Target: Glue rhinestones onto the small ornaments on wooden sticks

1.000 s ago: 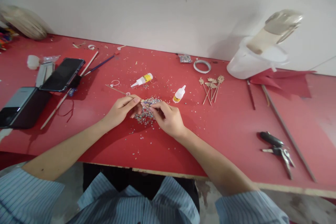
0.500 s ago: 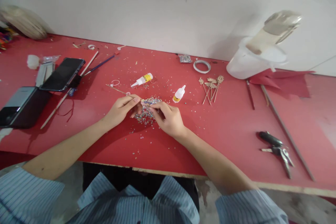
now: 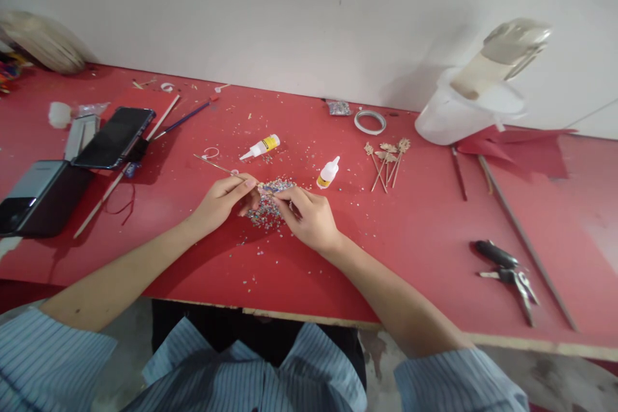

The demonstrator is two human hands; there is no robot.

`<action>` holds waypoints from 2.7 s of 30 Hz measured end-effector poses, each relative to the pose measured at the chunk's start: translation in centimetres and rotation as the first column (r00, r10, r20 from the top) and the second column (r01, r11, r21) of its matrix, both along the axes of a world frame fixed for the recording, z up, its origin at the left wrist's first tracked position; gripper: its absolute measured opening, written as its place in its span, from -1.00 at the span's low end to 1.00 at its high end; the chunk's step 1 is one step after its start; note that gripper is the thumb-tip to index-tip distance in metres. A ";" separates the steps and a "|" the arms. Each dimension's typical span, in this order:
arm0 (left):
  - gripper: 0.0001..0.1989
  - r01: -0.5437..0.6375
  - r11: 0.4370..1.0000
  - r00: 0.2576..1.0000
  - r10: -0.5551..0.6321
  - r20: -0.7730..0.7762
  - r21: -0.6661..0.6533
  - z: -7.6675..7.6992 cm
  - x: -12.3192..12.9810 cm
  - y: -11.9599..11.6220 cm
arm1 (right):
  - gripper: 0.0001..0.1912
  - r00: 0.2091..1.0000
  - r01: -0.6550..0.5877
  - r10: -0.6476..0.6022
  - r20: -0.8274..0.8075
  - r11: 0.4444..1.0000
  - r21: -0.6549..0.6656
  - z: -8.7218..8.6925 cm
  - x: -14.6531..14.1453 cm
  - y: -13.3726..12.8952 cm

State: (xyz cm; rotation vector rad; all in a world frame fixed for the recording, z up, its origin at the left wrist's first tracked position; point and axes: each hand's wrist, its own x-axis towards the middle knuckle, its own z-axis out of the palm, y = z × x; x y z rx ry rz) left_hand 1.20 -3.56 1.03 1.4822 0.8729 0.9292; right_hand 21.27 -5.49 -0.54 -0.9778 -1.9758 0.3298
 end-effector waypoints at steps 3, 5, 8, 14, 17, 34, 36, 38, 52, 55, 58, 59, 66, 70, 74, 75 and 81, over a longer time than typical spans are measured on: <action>-0.65 0.001 1.000 1.000 -0.001 0.002 -0.001 -0.1 -0.1 0.0 | -0.96 1.000 -0.008 0.008 -0.004 1.000 -0.015 0.0 0.0 0.0; -0.65 0.002 1.000 1.000 -0.002 0.006 -0.007 -0.1 -0.1 0.1 | -0.96 1.000 -0.007 0.007 -0.002 1.000 -0.025 0.0 0.0 0.0; -0.65 0.013 1.000 1.000 -0.013 0.013 -0.020 -0.2 -0.1 0.2 | -0.95 1.000 -0.004 0.004 0.006 0.999 -0.036 0.1 0.0 0.0; -0.66 0.036 0.999 0.999 -0.035 0.029 -0.031 -0.4 -0.2 0.2 | -0.94 1.000 -0.007 0.008 0.025 0.999 -0.039 0.2 0.1 0.0; -0.66 0.040 0.999 0.999 -0.039 0.030 -0.033 -0.5 -0.2 0.3 | -0.94 0.999 -0.008 0.009 0.041 1.000 -0.029 0.2 0.1 0.1; -0.64 0.040 0.999 0.999 -0.040 0.014 -0.023 -0.4 -0.2 0.4 | -0.96 1.000 0.018 -0.018 -0.019 0.999 -0.032 0.3 0.0 -0.2; -0.64 0.048 0.999 0.999 -0.048 0.011 -0.022 -0.4 -0.2 0.3 | -0.97 1.000 0.013 -0.013 -0.011 0.999 -0.031 0.2 -0.1 -0.2; -0.64 0.051 0.999 0.999 -0.050 0.008 -0.021 -0.4 -0.2 0.3 | -0.98 1.000 0.011 -0.011 -0.006 1.000 -0.027 0.2 -0.1 -0.2; -0.65 0.047 0.999 0.999 -0.046 0.019 -0.022 -0.3 -0.1 0.2 | -0.96 1.000 0.013 -0.013 0.023 1.000 -0.004 -0.1 0.0 -0.1; -0.65 0.047 0.999 0.999 -0.047 0.022 -0.022 -0.2 0.0 0.2 | -0.96 1.000 0.022 -0.022 0.019 1.000 0.006 0.0 -0.1 -0.1; -0.64 0.056 0.998 0.998 -0.055 0.025 -0.016 -0.2 -0.1 0.2 | -0.97 0.999 0.031 -0.030 -0.019 0.999 0.013 0.2 -0.1 -0.2; -0.64 0.058 0.998 0.998 -0.058 0.023 -0.013 -0.2 -0.1 0.2 | -0.98 0.999 0.030 -0.030 -0.029 0.999 0.014 0.2 -0.1 -0.3; -0.65 0.054 0.998 0.998 -0.054 0.031 -0.012 -0.2 -0.2 0.1 | -0.96 1.000 0.012 -0.012 -0.018 1.000 0.019 0.2 -0.1 -0.3; -0.66 0.054 0.999 0.998 -0.054 0.033 -0.008 -0.2 -0.1 0.1 | -0.96 1.000 0.006 -0.006 0.009 0.999 0.037 0.1 0.0 -0.2; -0.66 0.049 0.999 0.998 -0.049 0.032 -0.018 -0.1 -0.1 0.2 | -0.95 1.000 -0.001 -0.001 0.025 0.999 0.052 -0.1 0.2 0.0; -0.66 0.048 0.999 0.998 -0.047 0.031 -0.024 -0.1 -0.1 0.2 | -0.95 1.000 -0.004 0.002 0.026 0.998 0.055 -0.1 0.2 0.0; -0.67 0.049 0.998 0.998 -0.048 0.039 -0.034 0.0 0.0 0.2 | -0.97 1.000 -0.003 0.001 0.030 0.998 0.056 -0.1 0.2 0.0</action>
